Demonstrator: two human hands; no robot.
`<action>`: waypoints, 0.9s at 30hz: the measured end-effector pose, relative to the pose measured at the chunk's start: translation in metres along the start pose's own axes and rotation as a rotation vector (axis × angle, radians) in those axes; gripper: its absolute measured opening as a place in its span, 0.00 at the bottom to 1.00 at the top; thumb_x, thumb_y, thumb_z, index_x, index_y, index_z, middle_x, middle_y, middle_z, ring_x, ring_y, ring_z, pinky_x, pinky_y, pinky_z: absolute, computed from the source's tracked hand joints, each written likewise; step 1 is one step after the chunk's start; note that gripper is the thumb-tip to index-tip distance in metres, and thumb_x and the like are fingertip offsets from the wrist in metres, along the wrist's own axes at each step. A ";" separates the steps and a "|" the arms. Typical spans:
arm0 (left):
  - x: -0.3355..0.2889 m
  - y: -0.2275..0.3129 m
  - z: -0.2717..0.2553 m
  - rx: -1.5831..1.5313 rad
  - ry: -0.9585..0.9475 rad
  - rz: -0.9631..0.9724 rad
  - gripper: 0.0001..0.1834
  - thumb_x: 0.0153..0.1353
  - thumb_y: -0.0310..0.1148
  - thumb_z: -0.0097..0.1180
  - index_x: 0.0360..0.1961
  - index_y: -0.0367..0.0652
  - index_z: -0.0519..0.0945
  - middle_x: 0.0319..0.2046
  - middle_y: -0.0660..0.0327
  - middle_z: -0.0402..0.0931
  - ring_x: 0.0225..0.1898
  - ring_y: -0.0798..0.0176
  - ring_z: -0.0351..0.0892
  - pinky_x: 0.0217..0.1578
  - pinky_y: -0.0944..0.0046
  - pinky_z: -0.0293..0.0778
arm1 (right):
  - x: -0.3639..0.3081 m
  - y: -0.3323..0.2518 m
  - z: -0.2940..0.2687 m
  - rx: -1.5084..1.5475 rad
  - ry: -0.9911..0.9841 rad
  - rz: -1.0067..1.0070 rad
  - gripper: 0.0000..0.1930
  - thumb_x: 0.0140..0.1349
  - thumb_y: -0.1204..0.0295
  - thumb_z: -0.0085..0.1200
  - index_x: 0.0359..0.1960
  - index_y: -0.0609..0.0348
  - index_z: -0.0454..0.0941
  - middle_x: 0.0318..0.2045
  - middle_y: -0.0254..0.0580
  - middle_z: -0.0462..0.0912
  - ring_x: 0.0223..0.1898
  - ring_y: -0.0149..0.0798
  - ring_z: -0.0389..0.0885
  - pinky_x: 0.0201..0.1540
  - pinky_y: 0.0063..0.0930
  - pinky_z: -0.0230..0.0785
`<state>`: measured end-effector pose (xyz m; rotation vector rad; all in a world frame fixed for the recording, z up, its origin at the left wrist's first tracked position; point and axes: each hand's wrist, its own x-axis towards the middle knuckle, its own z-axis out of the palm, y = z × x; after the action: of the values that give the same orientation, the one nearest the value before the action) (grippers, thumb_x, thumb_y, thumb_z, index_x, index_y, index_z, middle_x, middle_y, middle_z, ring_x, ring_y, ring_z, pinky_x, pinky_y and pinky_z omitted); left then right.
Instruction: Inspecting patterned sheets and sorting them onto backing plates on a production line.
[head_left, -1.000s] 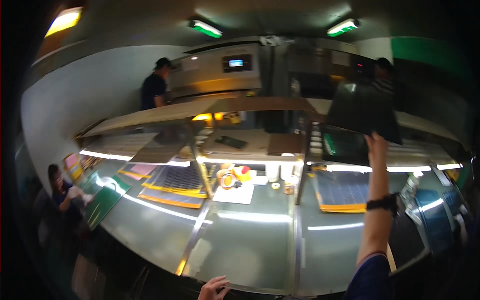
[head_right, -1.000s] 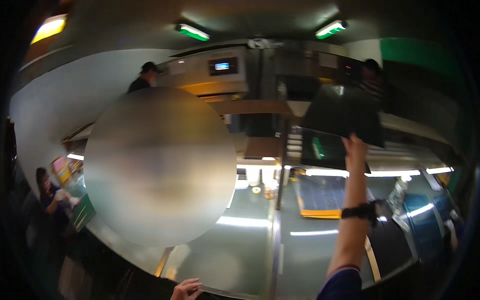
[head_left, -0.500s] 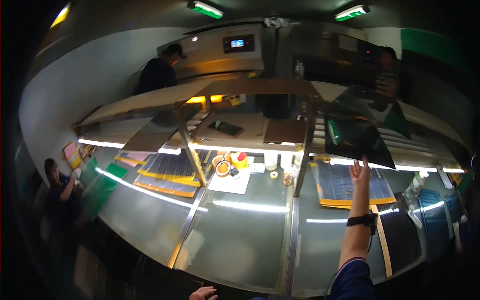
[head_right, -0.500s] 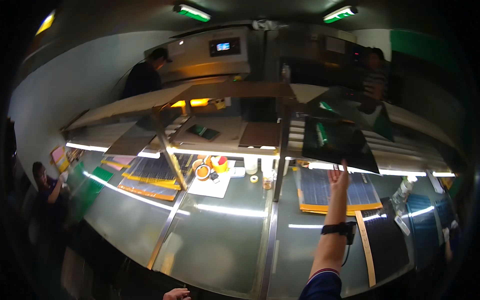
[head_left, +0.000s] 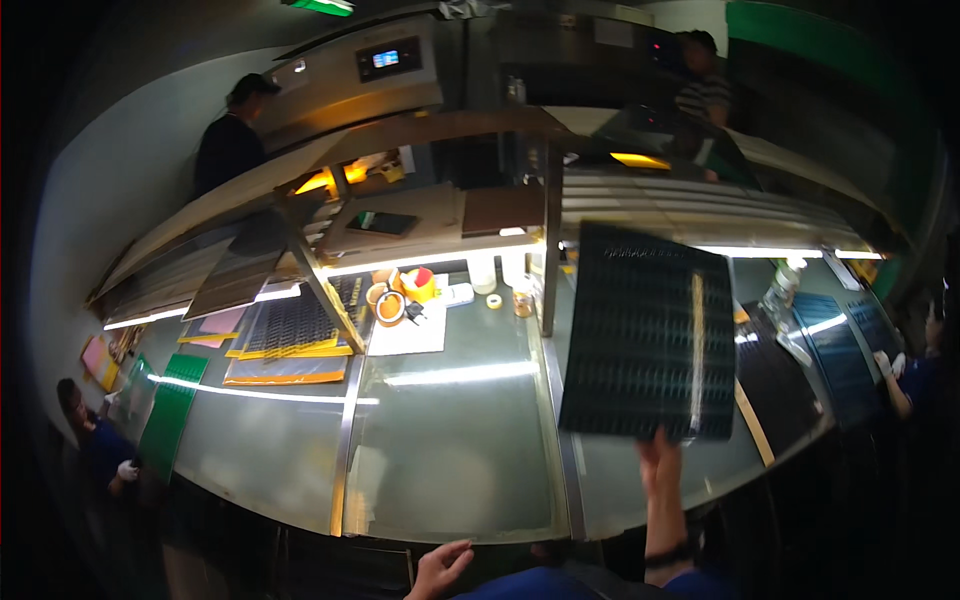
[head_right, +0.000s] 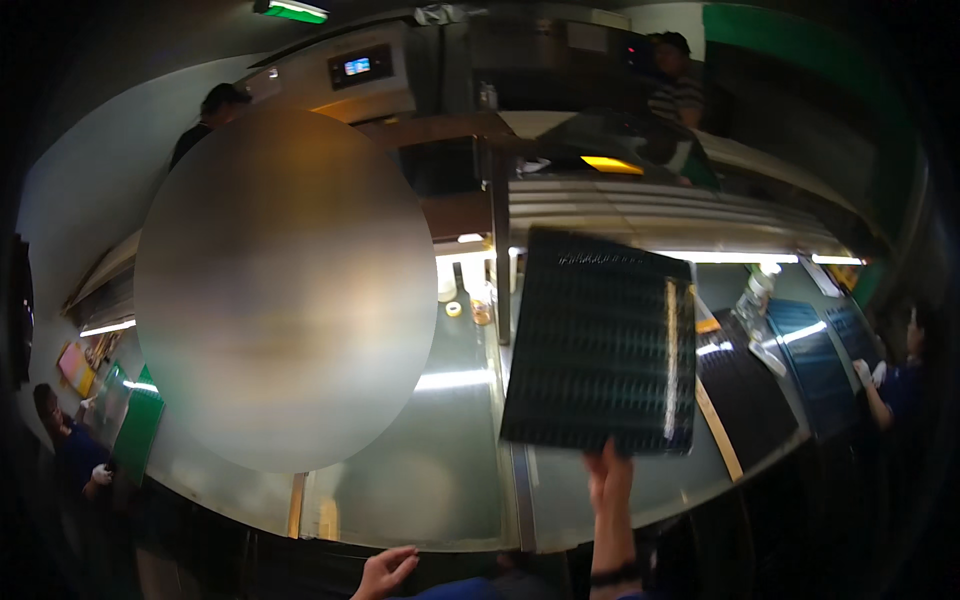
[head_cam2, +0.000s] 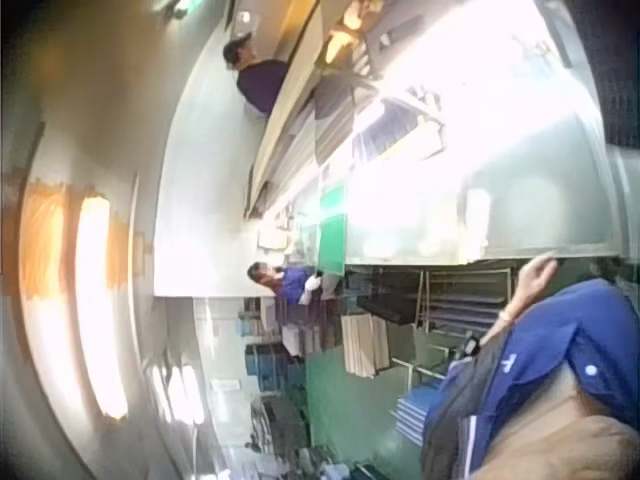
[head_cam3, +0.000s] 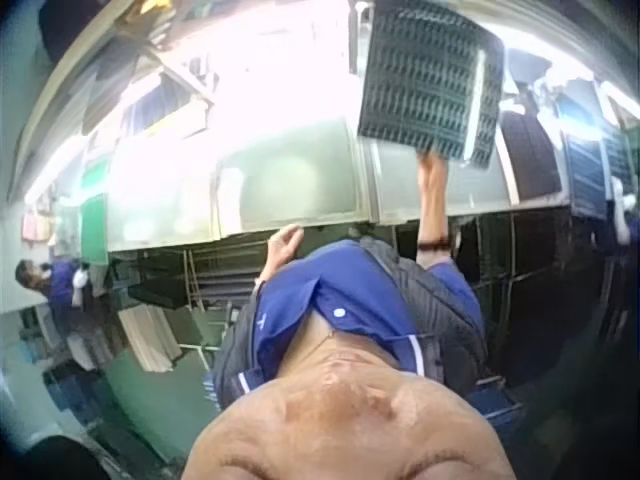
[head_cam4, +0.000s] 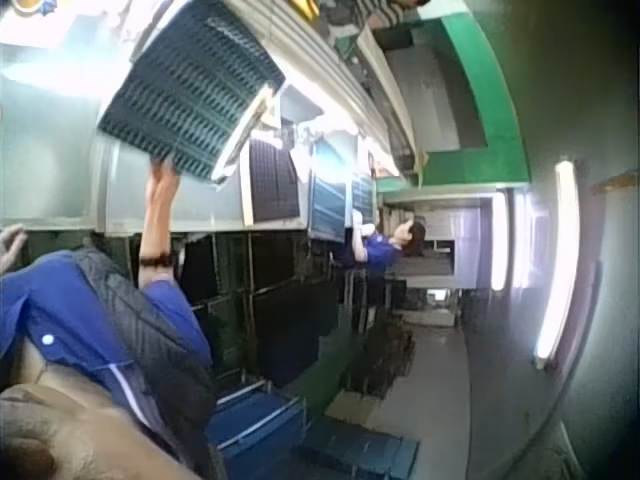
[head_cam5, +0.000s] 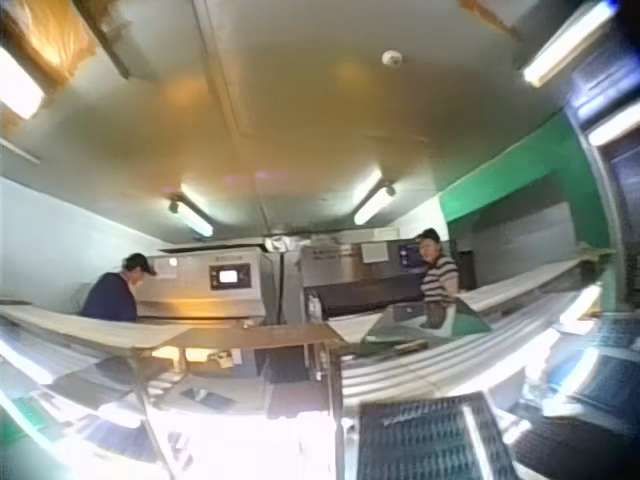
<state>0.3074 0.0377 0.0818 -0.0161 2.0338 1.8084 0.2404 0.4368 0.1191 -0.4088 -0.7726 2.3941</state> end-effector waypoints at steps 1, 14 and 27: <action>0.017 -0.009 -0.006 -0.089 -0.136 -0.063 0.20 0.58 0.33 0.56 0.51 0.38 0.71 0.51 0.51 0.71 0.50 0.59 0.73 0.47 0.64 0.73 | -0.046 0.009 -0.024 -0.015 0.170 0.129 0.12 0.61 0.71 0.50 0.45 0.60 0.71 0.36 0.37 0.79 0.34 0.34 0.80 0.34 0.28 0.78; 0.070 -0.039 -0.022 -0.393 -0.076 -0.088 0.06 0.61 0.33 0.52 0.28 0.44 0.75 0.23 0.74 0.68 0.24 0.79 0.62 0.26 0.76 0.60 | -0.269 0.101 -0.021 -0.485 0.148 0.814 0.13 0.63 0.69 0.49 0.38 0.72 0.71 0.36 0.51 0.78 0.39 0.41 0.80 0.40 0.34 0.78; -0.046 0.054 -0.353 -0.079 0.490 0.237 0.10 0.59 0.25 0.51 0.20 0.42 0.72 0.20 0.76 0.60 0.23 0.81 0.55 0.24 0.77 0.52 | -0.314 0.096 -0.009 -0.776 -0.034 0.753 0.15 0.55 0.73 0.58 0.43 0.65 0.73 0.38 0.43 0.81 0.42 0.34 0.79 0.45 0.25 0.71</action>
<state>0.2297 -0.3028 0.1712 -0.2769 2.3709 2.2007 0.4483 0.1840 0.0867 -1.1300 -1.8226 2.6489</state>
